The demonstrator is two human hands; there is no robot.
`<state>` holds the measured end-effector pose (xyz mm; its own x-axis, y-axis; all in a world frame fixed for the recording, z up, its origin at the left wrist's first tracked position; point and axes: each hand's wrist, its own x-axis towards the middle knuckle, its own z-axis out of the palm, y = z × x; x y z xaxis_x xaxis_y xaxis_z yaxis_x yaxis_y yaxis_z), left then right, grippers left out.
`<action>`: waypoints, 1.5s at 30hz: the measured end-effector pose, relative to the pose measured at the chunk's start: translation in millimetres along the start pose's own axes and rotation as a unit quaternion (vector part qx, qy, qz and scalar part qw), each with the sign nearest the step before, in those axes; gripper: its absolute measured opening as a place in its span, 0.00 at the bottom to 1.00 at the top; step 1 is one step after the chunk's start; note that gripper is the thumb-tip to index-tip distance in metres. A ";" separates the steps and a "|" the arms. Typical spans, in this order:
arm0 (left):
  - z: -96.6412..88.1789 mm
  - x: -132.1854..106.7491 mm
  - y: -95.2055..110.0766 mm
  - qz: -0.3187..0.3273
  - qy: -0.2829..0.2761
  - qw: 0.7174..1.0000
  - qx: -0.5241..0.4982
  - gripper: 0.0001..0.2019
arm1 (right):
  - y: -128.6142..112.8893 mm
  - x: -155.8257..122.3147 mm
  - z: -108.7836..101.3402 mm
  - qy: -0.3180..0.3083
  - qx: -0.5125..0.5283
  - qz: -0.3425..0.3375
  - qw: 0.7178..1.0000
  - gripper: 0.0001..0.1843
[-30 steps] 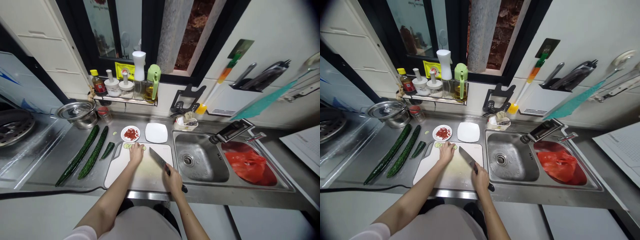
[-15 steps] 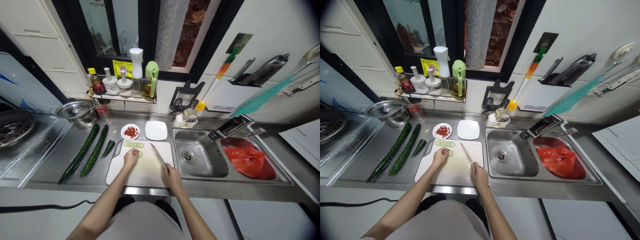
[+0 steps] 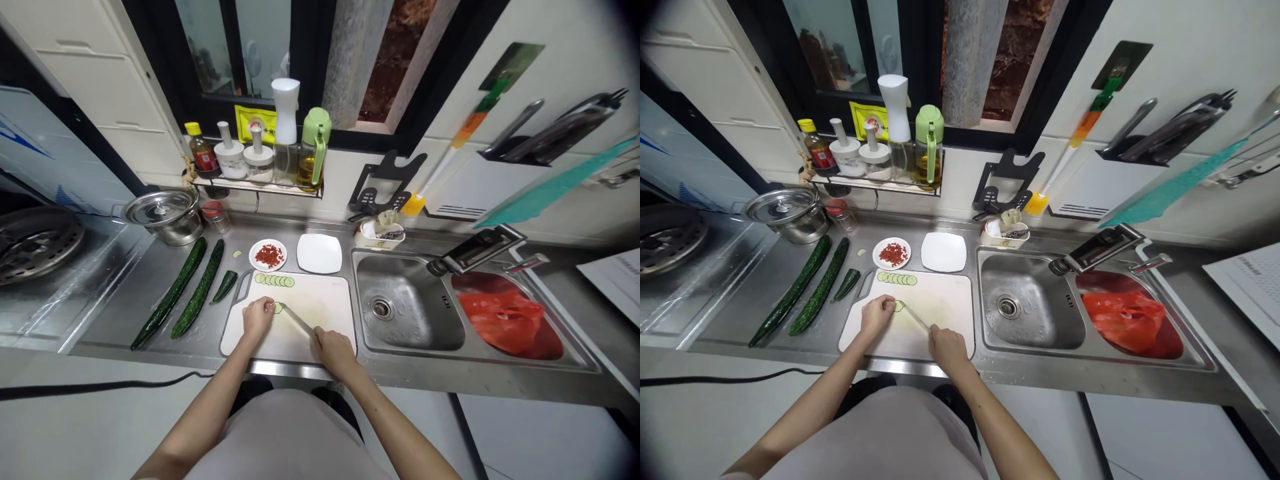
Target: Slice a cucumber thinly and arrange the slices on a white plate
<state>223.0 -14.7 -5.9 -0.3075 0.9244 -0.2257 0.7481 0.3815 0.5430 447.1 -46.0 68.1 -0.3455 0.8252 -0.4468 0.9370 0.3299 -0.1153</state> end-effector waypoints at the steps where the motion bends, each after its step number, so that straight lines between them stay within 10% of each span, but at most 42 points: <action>1: 0.2 -0.2 -0.5 -0.001 0.004 1.000 0.004 0.11 | -0.6 0.3 0.5 -0.001 -0.002 -0.003 1.000 0.15; 45: 4.8 -2.5 -4.5 -0.016 0.026 0.999 0.033 0.10 | -8.8 17.0 -4.6 -0.057 -0.028 -0.034 0.997 0.16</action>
<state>223.2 -18.7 -11.7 -0.3615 0.9109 -0.1990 0.7740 0.4122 0.4807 432.7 -32.7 65.7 -0.3977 0.7430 -0.5383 0.9056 0.4122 -0.1001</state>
